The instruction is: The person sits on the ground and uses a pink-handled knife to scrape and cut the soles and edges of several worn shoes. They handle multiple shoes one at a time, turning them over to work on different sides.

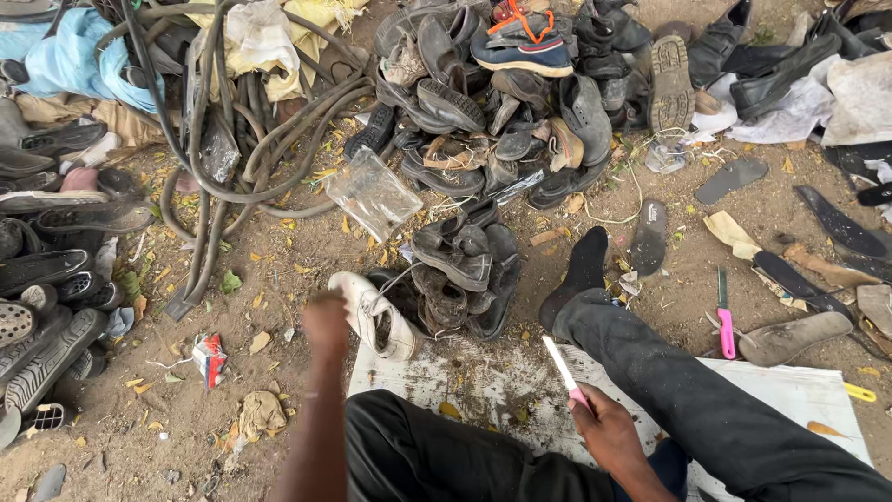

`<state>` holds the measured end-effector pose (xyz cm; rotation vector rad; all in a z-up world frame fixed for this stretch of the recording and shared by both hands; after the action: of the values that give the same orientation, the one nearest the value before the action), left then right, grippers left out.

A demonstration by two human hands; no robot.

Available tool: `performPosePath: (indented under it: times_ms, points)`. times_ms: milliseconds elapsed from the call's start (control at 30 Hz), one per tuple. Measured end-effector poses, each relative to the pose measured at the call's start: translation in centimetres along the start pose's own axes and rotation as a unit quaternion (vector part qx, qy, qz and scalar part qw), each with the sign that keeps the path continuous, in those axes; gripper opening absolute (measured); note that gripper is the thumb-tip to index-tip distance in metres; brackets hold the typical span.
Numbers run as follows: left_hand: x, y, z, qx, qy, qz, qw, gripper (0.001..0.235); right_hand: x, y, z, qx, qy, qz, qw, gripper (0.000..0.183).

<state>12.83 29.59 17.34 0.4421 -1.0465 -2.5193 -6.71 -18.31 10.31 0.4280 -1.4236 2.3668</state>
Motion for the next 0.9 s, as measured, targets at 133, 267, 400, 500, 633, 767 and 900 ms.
performPosePath:
  times_ms: [133,267,400,500,633,767,900]
  points:
    - [6.6,-3.0,-11.9,-0.17,-0.094,0.146,0.97,0.051,-0.2,1.3,-1.3,0.007,-0.002,0.006,1.0,0.039]
    - [6.8,-1.1,-8.9,-0.163,0.04,0.113,0.979,0.032,0.9,2.4,-0.3,-0.011,-0.006,-0.003,1.0,0.04]
    - [9.2,5.1,-2.8,-0.03,0.115,-0.126,0.985,0.019,0.2,1.1,0.4,-0.074,0.049,0.041,0.995,0.04]
    - [16.9,9.3,-2.2,-0.009,0.011,-0.303,0.953,0.021,0.6,0.5,0.7,-0.053,0.073,0.074,0.993,0.037]
    - [25.6,14.5,-6.4,-0.154,-0.108,-0.485,0.854,0.039,1.4,-1.4,2.9,-0.123,0.129,0.119,0.977,0.03]
    - [27.7,11.9,-13.8,-0.321,-0.388,-0.41,0.76,0.035,3.2,-1.2,4.8,-0.144,0.152,0.061,0.976,0.034]
    - [26.1,10.2,-18.8,-0.36,-0.387,-0.459,0.714,0.034,4.7,-0.8,4.4,-0.133,0.125,0.039,0.982,0.034]
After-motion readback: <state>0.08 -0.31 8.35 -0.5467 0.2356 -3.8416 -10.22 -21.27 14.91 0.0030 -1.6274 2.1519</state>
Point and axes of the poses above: each hand's wrist, its own x-axis away from the middle knuckle, its own z-axis out of the back of the hand, y = z × x, the point moved 5 cm from there along -x, towards the middle knuckle, and after that the axes turned 3 degrees about z, right-handed, at the moved point
